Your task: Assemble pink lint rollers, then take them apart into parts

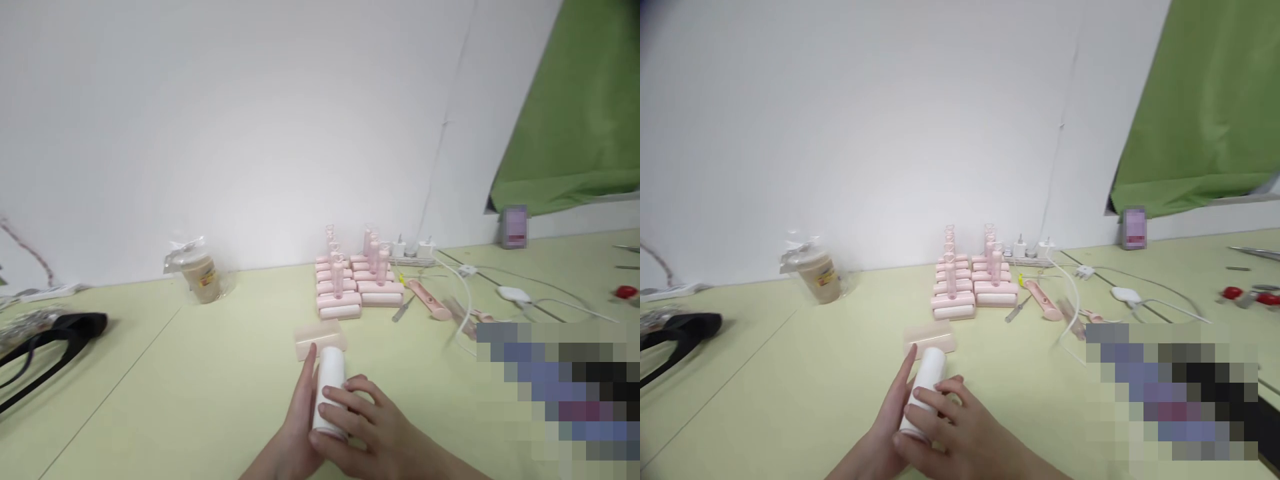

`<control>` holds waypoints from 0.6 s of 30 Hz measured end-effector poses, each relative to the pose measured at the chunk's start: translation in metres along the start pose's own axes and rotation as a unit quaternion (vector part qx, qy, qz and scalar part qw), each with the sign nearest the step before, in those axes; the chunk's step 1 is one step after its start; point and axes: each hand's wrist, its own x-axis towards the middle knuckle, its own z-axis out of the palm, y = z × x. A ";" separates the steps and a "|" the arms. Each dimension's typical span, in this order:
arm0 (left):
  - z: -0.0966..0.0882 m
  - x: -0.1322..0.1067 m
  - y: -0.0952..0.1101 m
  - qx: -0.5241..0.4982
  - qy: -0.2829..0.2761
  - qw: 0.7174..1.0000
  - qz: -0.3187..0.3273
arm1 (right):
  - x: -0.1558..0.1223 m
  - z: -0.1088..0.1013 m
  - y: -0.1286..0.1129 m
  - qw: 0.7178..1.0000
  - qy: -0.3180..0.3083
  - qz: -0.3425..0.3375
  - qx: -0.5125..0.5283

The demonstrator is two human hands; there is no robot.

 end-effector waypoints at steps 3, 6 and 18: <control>0.001 -0.002 -0.002 -0.038 -0.019 0.999 -0.026 | 0.004 -0.001 -0.002 1.000 0.003 0.012 0.013; -0.003 0.003 -0.003 -0.037 0.011 0.998 0.051 | 0.003 -0.014 0.013 0.998 0.003 0.039 0.048; -0.005 0.005 0.005 0.068 0.017 0.995 0.077 | -0.029 -0.058 0.189 0.698 -0.240 0.652 -0.171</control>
